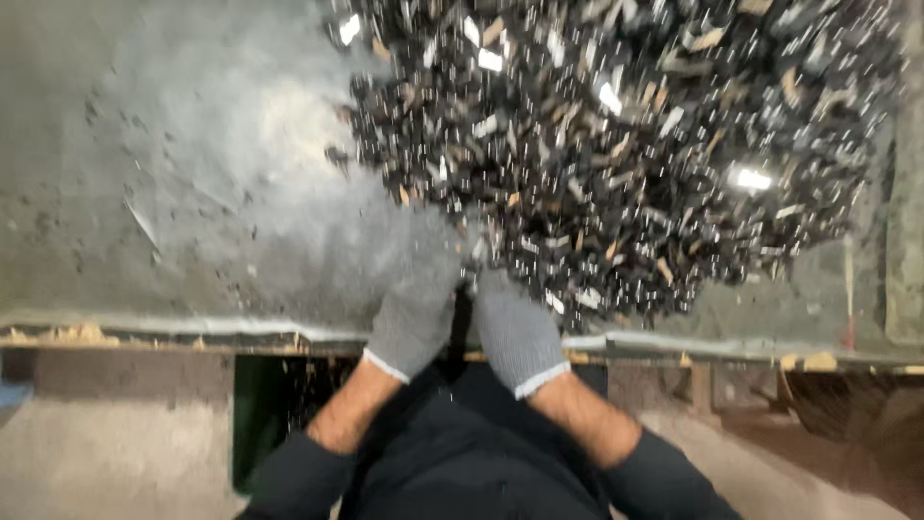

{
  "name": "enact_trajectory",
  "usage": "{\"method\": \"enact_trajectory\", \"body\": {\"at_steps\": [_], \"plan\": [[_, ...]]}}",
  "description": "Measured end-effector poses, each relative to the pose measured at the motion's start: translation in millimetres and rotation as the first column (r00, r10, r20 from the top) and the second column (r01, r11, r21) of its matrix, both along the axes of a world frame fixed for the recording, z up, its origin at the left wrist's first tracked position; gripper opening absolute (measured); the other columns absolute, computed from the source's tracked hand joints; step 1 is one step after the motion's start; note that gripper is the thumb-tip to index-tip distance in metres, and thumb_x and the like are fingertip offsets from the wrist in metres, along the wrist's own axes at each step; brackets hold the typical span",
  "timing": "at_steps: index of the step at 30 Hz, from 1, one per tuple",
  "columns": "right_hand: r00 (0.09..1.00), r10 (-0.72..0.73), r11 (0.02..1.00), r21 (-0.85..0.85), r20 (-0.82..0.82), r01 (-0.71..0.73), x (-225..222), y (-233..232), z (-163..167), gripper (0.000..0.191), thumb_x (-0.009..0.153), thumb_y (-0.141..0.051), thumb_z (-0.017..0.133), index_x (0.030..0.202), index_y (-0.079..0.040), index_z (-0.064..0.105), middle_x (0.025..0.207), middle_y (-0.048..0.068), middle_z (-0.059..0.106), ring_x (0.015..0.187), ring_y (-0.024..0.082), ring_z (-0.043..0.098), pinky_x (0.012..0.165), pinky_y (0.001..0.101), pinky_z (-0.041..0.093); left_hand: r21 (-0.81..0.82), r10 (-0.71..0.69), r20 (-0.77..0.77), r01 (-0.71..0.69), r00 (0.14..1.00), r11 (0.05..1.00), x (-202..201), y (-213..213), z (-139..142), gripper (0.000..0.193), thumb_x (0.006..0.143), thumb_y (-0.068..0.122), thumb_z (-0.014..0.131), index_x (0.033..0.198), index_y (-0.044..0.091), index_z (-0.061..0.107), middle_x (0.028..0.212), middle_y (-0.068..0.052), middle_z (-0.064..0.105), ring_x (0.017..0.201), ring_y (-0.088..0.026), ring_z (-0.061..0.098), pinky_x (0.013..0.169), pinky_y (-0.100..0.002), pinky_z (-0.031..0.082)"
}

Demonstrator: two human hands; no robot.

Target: The person wearing gloves picks keys one at a time from a large pile of keys on a metal workbench, briefly handles and looks over each key, and drops it into a green bin below the bench. The sorting continues steadily across the whole episode.

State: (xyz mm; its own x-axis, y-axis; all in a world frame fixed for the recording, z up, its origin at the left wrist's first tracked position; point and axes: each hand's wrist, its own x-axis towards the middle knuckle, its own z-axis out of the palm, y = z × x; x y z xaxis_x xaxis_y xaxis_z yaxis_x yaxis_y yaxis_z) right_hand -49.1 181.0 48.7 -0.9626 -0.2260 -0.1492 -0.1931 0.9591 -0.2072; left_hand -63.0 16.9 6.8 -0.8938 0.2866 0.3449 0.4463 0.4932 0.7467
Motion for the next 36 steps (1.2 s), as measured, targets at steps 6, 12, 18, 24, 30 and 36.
{"method": "enact_trajectory", "body": {"at_steps": [6,12,18,24,30,36], "plan": [[0.986,0.003,1.000,0.005,0.164,-0.004,-10,12,-7,0.019,0.101,-0.019,0.056,0.106,-0.001,0.058,0.077,0.016,0.072,0.065,0.032,0.074,0.053,0.0429,0.058,-0.113,0.025,0.173,-0.006,0.985,0.994,-1,0,-8,0.048,0.079,-0.003,0.066,0.125,0.007,0.065,0.099,-0.022,0.071,0.090,-0.044,0.069,0.077,-0.054,0.055],[0.987,0.144,0.979,0.158,-0.067,-0.132,14,9,-20,0.017,0.095,-0.015,0.060,0.109,-0.004,0.061,0.081,0.014,0.070,0.063,0.029,0.073,0.049,0.0402,0.057,-0.081,0.039,0.014,-0.037,0.999,0.996,4,5,-9,0.034,0.081,-0.001,0.063,0.113,0.008,0.067,0.093,-0.016,0.071,0.084,-0.038,0.070,0.074,-0.048,0.056],[0.949,0.229,0.973,-0.081,0.219,-0.216,-20,17,-11,0.053,0.097,-0.020,0.060,0.136,0.005,0.035,0.084,0.017,0.071,0.070,0.034,0.072,0.062,0.0410,0.058,-0.083,0.047,0.039,-0.043,0.998,0.996,6,4,-2,0.035,0.082,-0.002,0.060,0.113,0.011,0.069,0.092,-0.011,0.071,0.082,-0.034,0.071,0.074,-0.046,0.057],[0.981,0.065,0.996,0.053,0.182,-0.076,-8,14,-2,0.027,0.101,-0.019,0.054,0.120,0.001,0.055,0.100,0.019,0.067,0.071,0.032,0.073,0.057,0.0430,0.060,-0.328,0.172,-0.019,-0.168,0.985,0.929,13,8,5,0.016,0.079,0.009,0.071,0.095,0.009,0.069,0.082,-0.014,0.069,0.070,-0.035,0.068,0.063,-0.049,0.054],[0.981,0.192,0.980,0.049,-0.038,-0.190,19,22,-15,0.028,0.090,-0.017,0.061,0.113,0.000,0.058,0.115,0.029,0.066,0.067,0.034,0.074,0.052,0.0443,0.059,-0.137,0.157,0.015,-0.154,0.987,0.979,13,6,-4,0.012,0.077,0.013,0.072,0.089,0.009,0.068,0.077,-0.014,0.067,0.069,-0.036,0.067,0.061,-0.049,0.053],[0.973,0.075,0.996,0.027,0.217,-0.083,-2,12,-4,0.036,0.098,-0.019,0.057,0.128,0.000,0.051,0.093,0.023,0.072,0.072,0.036,0.073,0.061,0.0473,0.059,-0.230,0.114,-0.015,-0.114,0.993,0.967,16,8,-11,0.006,0.078,0.009,0.069,0.083,0.007,0.065,0.074,-0.014,0.064,0.067,-0.037,0.067,0.059,-0.050,0.052]]}}
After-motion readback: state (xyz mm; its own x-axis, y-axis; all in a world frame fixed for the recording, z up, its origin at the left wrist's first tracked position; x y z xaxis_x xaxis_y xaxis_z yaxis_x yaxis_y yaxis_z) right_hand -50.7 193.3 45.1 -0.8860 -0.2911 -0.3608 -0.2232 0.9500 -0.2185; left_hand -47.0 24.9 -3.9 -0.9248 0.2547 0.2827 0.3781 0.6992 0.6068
